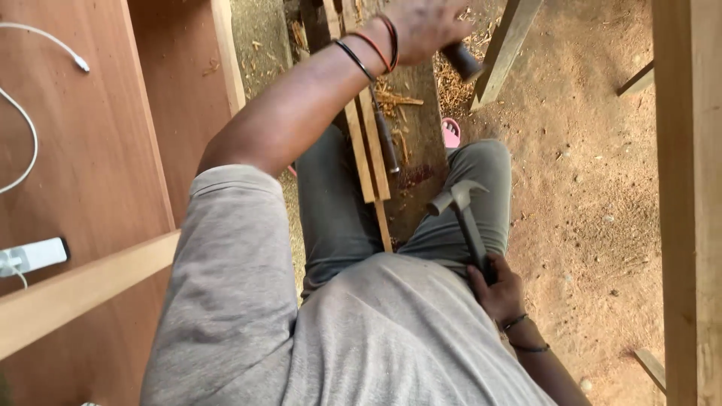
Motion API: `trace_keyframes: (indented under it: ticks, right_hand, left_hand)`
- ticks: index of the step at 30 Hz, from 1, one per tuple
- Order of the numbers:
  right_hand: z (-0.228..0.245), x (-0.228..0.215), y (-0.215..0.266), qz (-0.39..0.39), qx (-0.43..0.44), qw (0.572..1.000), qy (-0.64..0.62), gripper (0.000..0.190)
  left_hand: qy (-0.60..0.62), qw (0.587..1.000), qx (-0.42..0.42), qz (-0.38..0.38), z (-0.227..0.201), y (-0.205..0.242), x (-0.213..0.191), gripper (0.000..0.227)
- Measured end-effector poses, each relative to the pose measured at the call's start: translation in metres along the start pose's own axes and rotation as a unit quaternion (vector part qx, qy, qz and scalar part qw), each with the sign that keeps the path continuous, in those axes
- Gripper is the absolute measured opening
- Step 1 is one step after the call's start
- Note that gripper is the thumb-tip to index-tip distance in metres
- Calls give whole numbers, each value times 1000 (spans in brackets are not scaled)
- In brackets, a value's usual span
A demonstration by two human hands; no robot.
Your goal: Chisel a groove into a piece of wood using a hammer and chisel.
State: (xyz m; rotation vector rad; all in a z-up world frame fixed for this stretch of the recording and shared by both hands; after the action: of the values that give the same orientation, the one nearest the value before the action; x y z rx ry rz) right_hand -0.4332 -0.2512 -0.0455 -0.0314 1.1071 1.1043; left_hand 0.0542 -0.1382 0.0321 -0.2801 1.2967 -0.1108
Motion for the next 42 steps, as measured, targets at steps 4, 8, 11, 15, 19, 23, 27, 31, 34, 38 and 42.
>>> trace_keyframes:
  ticks: [4,8,11,15,19,23,27,31,34,38,42]
  right_hand:
    - [9,-4,-3,44,46,998,-6,50]
    - [10,-4,-7,69,41,996,-42,48]
    - [7,-1,-8,84,37,994,-58,46]
    - [2,2,-11,107,17,992,-63,43]
    - [20,-7,-16,183,91,977,-65,42]
    - [13,-5,-19,183,56,980,-61,43]
    - [2,1,-19,181,37,981,-59,44]
    - [9,-3,-17,179,35,979,-87,42]
    - [9,-5,-15,173,56,981,-72,41]
    - [12,-5,-16,149,35,985,-75,42]
    - [10,-3,-17,136,6,988,-73,43]
  left_hand:
    - [56,948,55,309,-2,4,72,20]
    - [27,910,87,404,9,13,125,32]
    - [-6,883,81,462,25,27,168,44]
    - [2,855,36,518,43,43,183,52]
    - [-30,883,32,466,43,58,223,62]
    - [2,853,9,522,41,65,210,60]
    - [-11,864,-17,503,38,72,220,73]
    - [-22,882,-61,467,34,72,212,76]
    - [-45,906,-54,418,14,44,157,61]
    - [111,844,6,525,-57,38,119,31]
    - [217,792,34,569,-133,71,147,34]
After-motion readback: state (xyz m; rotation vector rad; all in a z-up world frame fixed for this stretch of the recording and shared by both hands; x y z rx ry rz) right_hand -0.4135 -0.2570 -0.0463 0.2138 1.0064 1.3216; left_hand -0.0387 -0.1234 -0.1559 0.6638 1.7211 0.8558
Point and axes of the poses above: each hand's wrist, its own y-axis away from the middle knuckle, its own x-axis out of the palm, z = x × y, the point moved 4 cm from there along -y, towards the middle knuckle, and after that the axes turned 8 degrees about x, right-handed, at the moved point
